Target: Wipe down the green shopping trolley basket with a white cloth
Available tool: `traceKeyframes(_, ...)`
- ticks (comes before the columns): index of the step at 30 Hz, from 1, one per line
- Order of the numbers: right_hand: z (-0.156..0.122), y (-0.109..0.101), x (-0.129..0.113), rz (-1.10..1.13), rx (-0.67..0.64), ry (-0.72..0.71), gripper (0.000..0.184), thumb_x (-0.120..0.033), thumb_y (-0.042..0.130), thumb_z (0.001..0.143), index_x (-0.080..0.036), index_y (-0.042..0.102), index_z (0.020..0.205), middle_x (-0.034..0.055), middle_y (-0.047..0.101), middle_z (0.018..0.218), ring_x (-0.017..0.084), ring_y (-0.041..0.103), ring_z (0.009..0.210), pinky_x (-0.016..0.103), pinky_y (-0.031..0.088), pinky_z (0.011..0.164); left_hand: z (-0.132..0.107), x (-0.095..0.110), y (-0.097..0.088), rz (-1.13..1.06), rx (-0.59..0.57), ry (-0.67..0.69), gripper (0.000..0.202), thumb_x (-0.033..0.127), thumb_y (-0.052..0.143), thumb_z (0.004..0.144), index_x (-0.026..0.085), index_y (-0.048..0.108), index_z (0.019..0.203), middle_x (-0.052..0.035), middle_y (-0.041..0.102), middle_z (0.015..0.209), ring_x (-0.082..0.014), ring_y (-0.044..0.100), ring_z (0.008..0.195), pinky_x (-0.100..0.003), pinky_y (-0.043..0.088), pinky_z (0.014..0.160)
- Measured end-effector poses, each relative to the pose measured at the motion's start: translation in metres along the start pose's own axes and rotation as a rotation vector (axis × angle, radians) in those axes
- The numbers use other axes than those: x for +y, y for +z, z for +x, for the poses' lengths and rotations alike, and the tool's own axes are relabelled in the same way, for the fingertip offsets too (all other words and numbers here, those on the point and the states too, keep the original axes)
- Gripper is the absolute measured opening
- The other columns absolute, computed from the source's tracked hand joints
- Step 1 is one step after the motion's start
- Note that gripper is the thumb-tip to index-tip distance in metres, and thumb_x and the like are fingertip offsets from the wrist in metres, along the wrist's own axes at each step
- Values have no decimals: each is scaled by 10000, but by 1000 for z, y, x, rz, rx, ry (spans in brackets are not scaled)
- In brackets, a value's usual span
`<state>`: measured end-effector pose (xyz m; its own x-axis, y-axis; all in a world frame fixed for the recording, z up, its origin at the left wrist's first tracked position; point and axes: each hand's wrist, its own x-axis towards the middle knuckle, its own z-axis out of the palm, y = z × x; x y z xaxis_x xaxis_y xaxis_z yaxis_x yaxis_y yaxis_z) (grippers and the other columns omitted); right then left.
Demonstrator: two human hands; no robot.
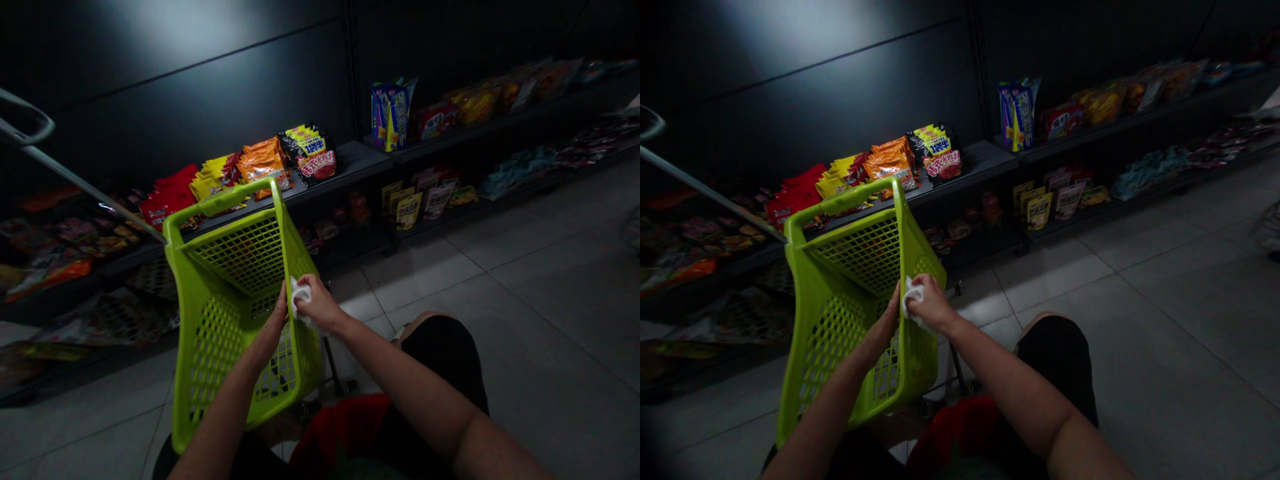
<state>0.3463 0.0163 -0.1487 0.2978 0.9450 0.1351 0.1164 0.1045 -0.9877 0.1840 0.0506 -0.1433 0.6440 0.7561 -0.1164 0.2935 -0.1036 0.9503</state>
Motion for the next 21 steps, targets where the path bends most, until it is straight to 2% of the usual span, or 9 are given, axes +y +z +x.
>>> traceKeyframes(3, -26, -3, 8, 13, -182, -20, 436, -90, 623, 622, -237, 572, 1029, -12, 608, 980, 177, 604, 919, 314, 501, 864, -6, 6, 5, -117, 10, -88, 785, 687, 260, 966, 348, -59, 1599, 56, 78, 1684, -247, 187, 1537, -451, 262, 1245)
traceKeyframes(6, -21, -4, 9, -1, -153, -49, 453, -76, 624, 609, -240, 575, 1028, -14, 596, 991, 177, 596, 936, 310, 495, 868, -8, 9, 10, -116, 15, -65, 897, 737, 325, 924, 308, -78, 1602, 22, 76, 1689, -266, 168, 1540, -445, 230, 1255)
traceKeyframes(10, 46, -2, 1, -28, 65, -44, 386, -96, 659, 634, -228, 571, 986, 0, 542, 1020, 180, 562, 994, 340, 459, 969, -11, 16, 12, 17, 0, 3, 1046, 621, 599, 864, 295, -63, 1606, 25, -51, 1688, -276, 10, 1554, -436, 175, 1266)
traceKeyframes(13, 97, 3, -6, 10, 247, -6, 334, -100, 686, 646, -219, 572, 937, 4, 524, 1001, 174, 548, 992, 338, 441, 999, -17, 24, 13, 16, -31, -2, 1029, 571, 618, 871, 336, -71, 1599, 57, -100, 1678, -283, 15, 1553, -445, 223, 1254)
traceKeyframes(15, 110, 7, -9, 39, 336, -25, 297, -95, 687, 668, -209, 588, 924, 17, 539, 1016, 172, 552, 999, 329, 434, 1009, -20, 27, 14, 6, -44, -9, 1025, 565, 625, 868, 362, -69, 1594, 67, -82, 1678, -289, 41, 1553, -447, 246, 1248)
traceKeyframes(17, 101, 11, -8, 68, 342, -84, 220, -116, 659, 738, -204, 620, 936, 32, 572, 1041, 170, 571, 1002, 324, 443, 1000, -23, 29, 14, -12, -63, -25, 1027, 559, 633, 866, 377, -74, 1588, 62, -19, 1686, -295, 75, 1552, -463, 256, 1244)
traceKeyframes(21, 40, 12, -1, 71, 225, -216, 179, -167, 613, 837, -229, 680, 991, 35, 642, 1056, 184, 605, 1035, 338, 464, 980, -26, 26, 12, -48, -99, -40, 1040, 546, 640, 864, 367, -87, 1586, 32, 65, 1693, -308, 110, 1550, -489, 251, 1244)
